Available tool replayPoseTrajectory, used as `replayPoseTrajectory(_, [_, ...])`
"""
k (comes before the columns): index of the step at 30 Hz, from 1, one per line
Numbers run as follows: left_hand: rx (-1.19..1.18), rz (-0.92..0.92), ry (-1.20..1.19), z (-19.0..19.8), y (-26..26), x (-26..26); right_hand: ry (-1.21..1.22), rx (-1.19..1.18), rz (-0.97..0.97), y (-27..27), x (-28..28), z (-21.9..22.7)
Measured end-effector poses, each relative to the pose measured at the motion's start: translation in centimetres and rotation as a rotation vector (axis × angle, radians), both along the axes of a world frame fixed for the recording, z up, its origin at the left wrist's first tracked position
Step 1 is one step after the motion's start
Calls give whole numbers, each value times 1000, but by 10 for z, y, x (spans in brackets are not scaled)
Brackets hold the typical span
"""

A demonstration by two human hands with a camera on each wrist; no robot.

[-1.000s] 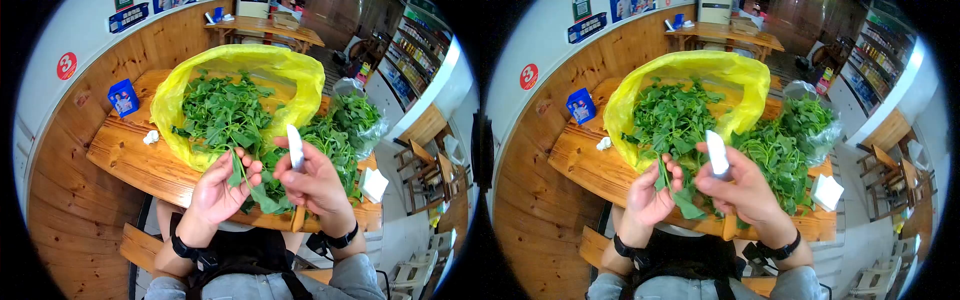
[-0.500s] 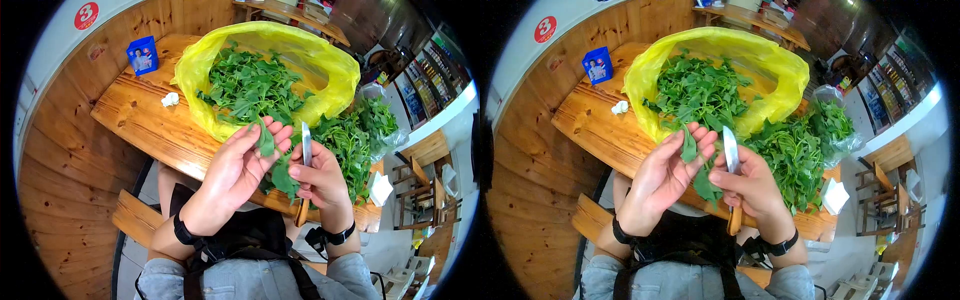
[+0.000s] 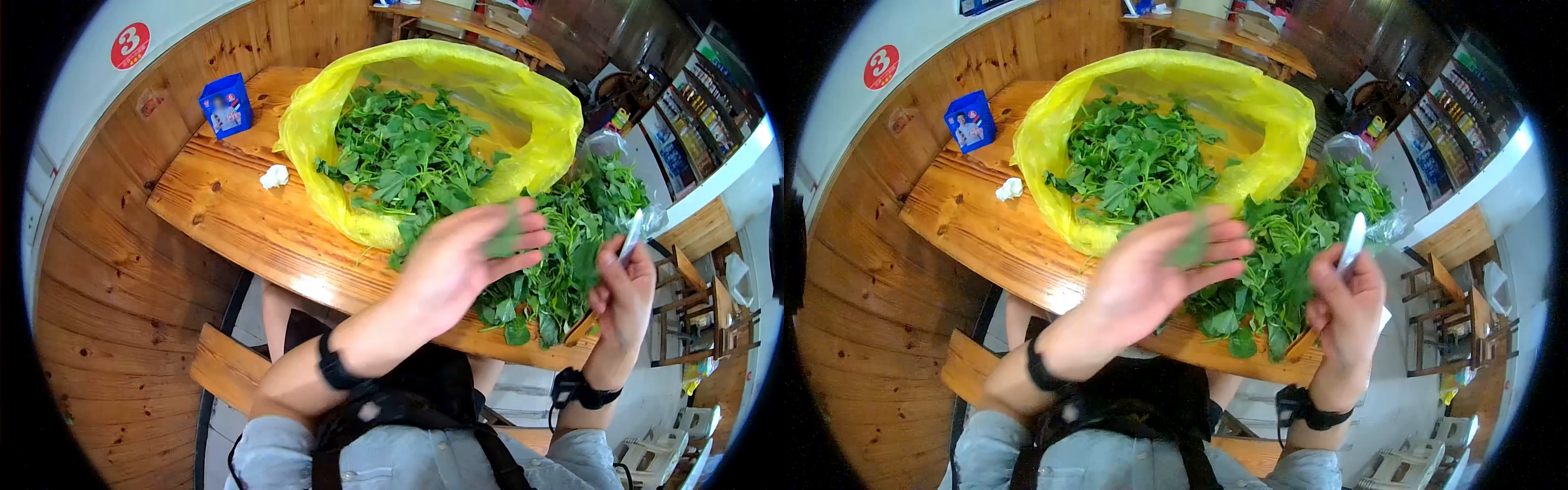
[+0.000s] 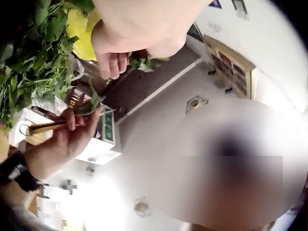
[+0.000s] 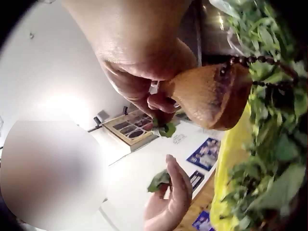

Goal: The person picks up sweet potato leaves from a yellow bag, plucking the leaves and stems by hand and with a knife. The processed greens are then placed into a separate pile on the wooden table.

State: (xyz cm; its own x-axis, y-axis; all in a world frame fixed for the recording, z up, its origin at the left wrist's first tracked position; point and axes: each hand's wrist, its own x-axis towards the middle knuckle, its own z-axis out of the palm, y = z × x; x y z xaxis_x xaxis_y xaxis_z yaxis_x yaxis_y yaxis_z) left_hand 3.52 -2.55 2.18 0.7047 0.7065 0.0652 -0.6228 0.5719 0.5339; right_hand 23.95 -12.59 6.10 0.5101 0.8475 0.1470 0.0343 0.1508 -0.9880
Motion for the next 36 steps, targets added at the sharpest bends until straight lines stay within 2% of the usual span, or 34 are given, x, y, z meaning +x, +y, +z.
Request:
replayPoseTrajectory(1, [146, 4, 94, -4, 0, 23, -110, 26, -56, 1, 12, -3])
replayPoseTrajectory(3, [588, 244, 491, -32, -3, 70, -195, 13, -138, -2, 23, 0])
replayPoseTrajectory(5, [806, 506, 711, -46, -18, 79, -153, 33, -128, -14, 24, 1])
replayPoseTrajectory(6, [840, 579, 691, -52, -22, 76, -126, 41, -131, -22, 25, -3])
replayPoseTrajectory(9, [1076, 606, 754, -68, -5, 39, -150, -19, -80, -46, 37, -18])
replayPoseTrajectory(11, [1320, 911, 945, -72, 14, 12, -149, -76, -106, -54, 35, -25])
replayPoseTrajectory(13, [1223, 896, 969, -72, 36, -6, -126, -122, -95, -59, 32, -33])
replayPoseTrajectory(15, [1267, 951, 963, -56, 48, -11, -91, -112, -40, -58, 32, -45])
replayPoseTrajectory(16, [1362, 1027, 947, -49, 54, -9, -76, -112, -18, -57, 29, -49])
replayPoseTrajectory(18, [1486, 947, 1101, -44, 62, -6, -66, -117, -11, -54, 20, -53])
replayPoseTrajectory(21, [1688, 760, 1252, -56, 87, -19, -104, -120, -43, -57, 13, -53])
replayPoseTrajectory(23, [1419, 818, 1173, -60, 99, -37, -134, -139, -25, -68, 19, -54])
replayPoseTrajectory(25, [1408, 1035, 1211, -55, 97, -60, -122, -170, -29, -76, 24, -56])
replayPoseTrajectory(26, [1352, 997, 1192, -57, 96, -73, -95, -181, -24, -78, 26, -59])
replayPoseTrajectory(27, [1197, 969, 1140, -63, 94, -83, -111, -210, -14, -77, 28, -62])
replayPoseTrajectory(29, [1298, 896, 1251, -68, 88, -104, -144, -260, 3, -73, 29, -68])
replayPoseTrajectory(30, [1268, 893, 1261, -69, 80, -107, -152, -326, 33, -67, 24, -60])
replayPoseTrajectory(33, [1224, 901, 1282, -71, 54, -110, -586, -218, 125, -37, 4, -68])
replayPoseTrajectory(35, [1246, 932, 1296, -76, 41, -114, -863, -118, 261, -10, -19, -54])
replayPoseTrajectory(36, [1246, 964, 1332, -78, 33, -115, -1044, -41, 262, 5, -31, -52])
